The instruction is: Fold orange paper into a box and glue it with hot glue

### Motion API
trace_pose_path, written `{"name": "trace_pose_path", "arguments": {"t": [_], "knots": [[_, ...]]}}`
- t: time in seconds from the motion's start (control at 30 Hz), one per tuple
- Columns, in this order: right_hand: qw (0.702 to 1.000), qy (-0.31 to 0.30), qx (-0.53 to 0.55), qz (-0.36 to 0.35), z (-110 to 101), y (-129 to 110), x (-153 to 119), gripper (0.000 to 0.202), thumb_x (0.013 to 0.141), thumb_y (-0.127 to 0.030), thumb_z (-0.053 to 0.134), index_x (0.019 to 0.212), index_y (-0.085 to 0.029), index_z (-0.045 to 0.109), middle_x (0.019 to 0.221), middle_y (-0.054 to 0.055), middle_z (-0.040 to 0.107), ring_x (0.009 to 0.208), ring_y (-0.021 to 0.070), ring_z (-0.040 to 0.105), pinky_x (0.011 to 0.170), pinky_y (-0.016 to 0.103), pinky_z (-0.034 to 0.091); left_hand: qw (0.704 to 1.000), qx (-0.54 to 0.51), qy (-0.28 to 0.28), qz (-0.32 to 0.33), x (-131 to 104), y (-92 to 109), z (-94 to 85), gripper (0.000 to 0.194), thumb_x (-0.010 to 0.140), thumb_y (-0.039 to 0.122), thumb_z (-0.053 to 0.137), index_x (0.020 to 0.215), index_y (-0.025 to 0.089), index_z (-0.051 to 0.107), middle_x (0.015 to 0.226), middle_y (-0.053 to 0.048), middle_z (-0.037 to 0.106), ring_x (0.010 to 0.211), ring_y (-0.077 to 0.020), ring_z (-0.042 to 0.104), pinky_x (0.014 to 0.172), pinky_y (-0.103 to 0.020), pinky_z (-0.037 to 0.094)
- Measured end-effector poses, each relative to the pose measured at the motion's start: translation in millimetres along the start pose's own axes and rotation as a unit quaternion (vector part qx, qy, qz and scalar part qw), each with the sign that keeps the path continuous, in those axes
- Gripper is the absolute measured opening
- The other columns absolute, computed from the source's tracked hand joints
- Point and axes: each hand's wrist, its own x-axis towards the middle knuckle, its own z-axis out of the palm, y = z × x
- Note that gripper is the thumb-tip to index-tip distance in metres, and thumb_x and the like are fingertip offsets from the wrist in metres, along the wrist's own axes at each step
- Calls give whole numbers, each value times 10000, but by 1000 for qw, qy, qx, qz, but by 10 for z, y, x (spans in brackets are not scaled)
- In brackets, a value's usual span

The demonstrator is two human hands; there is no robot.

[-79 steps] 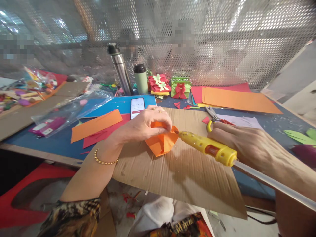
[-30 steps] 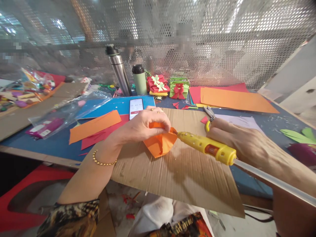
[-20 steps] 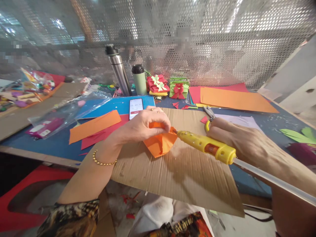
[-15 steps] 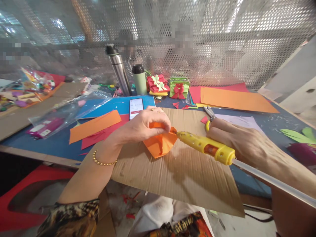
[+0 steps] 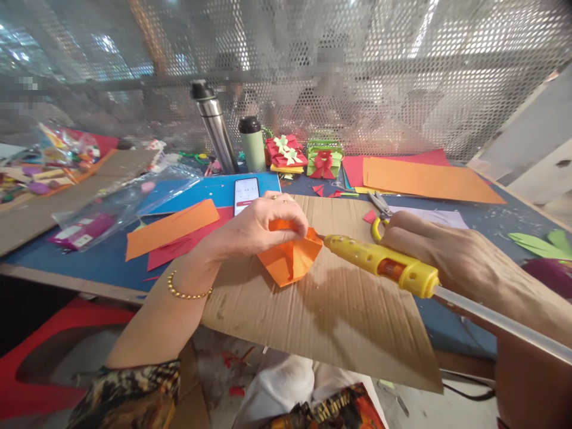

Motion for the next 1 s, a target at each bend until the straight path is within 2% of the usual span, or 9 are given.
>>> {"name": "trace_pose_path", "arguments": {"t": [0.03, 0.07, 0.17, 0.33, 0.4, 0.5, 0.67, 0.8, 1.0], "knots": [[999, -23, 24, -33, -43, -6, 172, 358, 1071, -443, 301, 819, -267, 484, 797, 18, 519, 591, 142, 513, 470, 279, 432, 1000, 2, -1, -3, 1, 0, -2, 119, 920, 236, 641, 806, 221, 671, 934, -24, 763, 958, -193, 665, 1005, -426, 426], [997, 2, 40, -63, -89, -15, 299, 386, 1082, -448, 251, 816, -263, 461, 780, 10, 509, 557, 125, 500, 421, 259, 400, 1000, 4, -2, -6, 2, 0, -2, 111, 917, 229, 643, 809, 219, 667, 939, -22, 760, 963, -193, 664, 1010, -427, 423], [995, 6, 59, -84, -210, -30, 432, 318, 1091, -380, 311, 835, -261, 457, 773, -14, 501, 560, 94, 512, 453, 221, 441, 1000, 10, 1, -15, 5, 5, 2, 99, 903, 220, 659, 806, 215, 645, 941, -13, 743, 972, -192, 656, 1030, -429, 412], [998, 46, 1, -52, -235, 46, 339, 171, 1045, -275, 482, 877, -261, 508, 814, -13, 528, 601, 96, 548, 475, 247, 420, 998, 27, 34, -46, 1, 45, 13, 129, 884, 265, 702, 831, 208, 600, 932, -20, 702, 944, -191, 642, 953, -387, 466], [998, 58, -9, -35, -215, 83, 337, 137, 1021, -246, 540, 885, -257, 534, 816, -18, 525, 611, 94, 547, 501, 251, 418, 997, 35, 46, -54, -4, 66, 8, 143, 889, 305, 714, 921, 206, 617, 948, -24, 694, 925, -188, 644, 915, -371, 486], [996, 81, -22, -20, -189, 128, 366, 162, 1000, -242, 589, 851, -246, 526, 781, -31, 504, 581, 89, 505, 512, 256, 397, 997, 56, 41, -38, -12, 84, -8, 197, 908, 335, 708, 1063, 218, 676, 954, -25, 712, 960, -202, 647, 976, -406, 465], [992, 124, -15, -13, -158, 208, 398, 242, 985, -305, 626, 792, -239, 495, 789, -27, 532, 614, 102, 516, 538, 263, 399, 997, 73, 9, -26, -16, 85, -25, 100, 907, 292, 693, 860, 231, 756, 933, -28, 729, 986, -216, 642, 1057, -465, 398], [989, 145, 2, 6, -148, 227, 430, 289, 968, -319, 634, 731, -235, 490, 719, -35, 508, 575, 111, 487, 538, 279, 390, 996, 74, 3, -39, -21, 103, -34, 79, 888, 268, 698, 853, 226, 756, 914, -19, 701, 984, -210, 640, 1082, -475, 380], [987, 150, 22, 56, -169, 274, 456, 309, 919, -348, 677, 708, -233, 483, 722, -23, 516, 581, 117, 479, 573, 304, 402, 997, 63, 6, -43, -29, 131, -45, 73, 872, 269, 695, 839, 220, 738, 917, -22, 706, 972, -215, 638, 1090, -491, 377]]}}
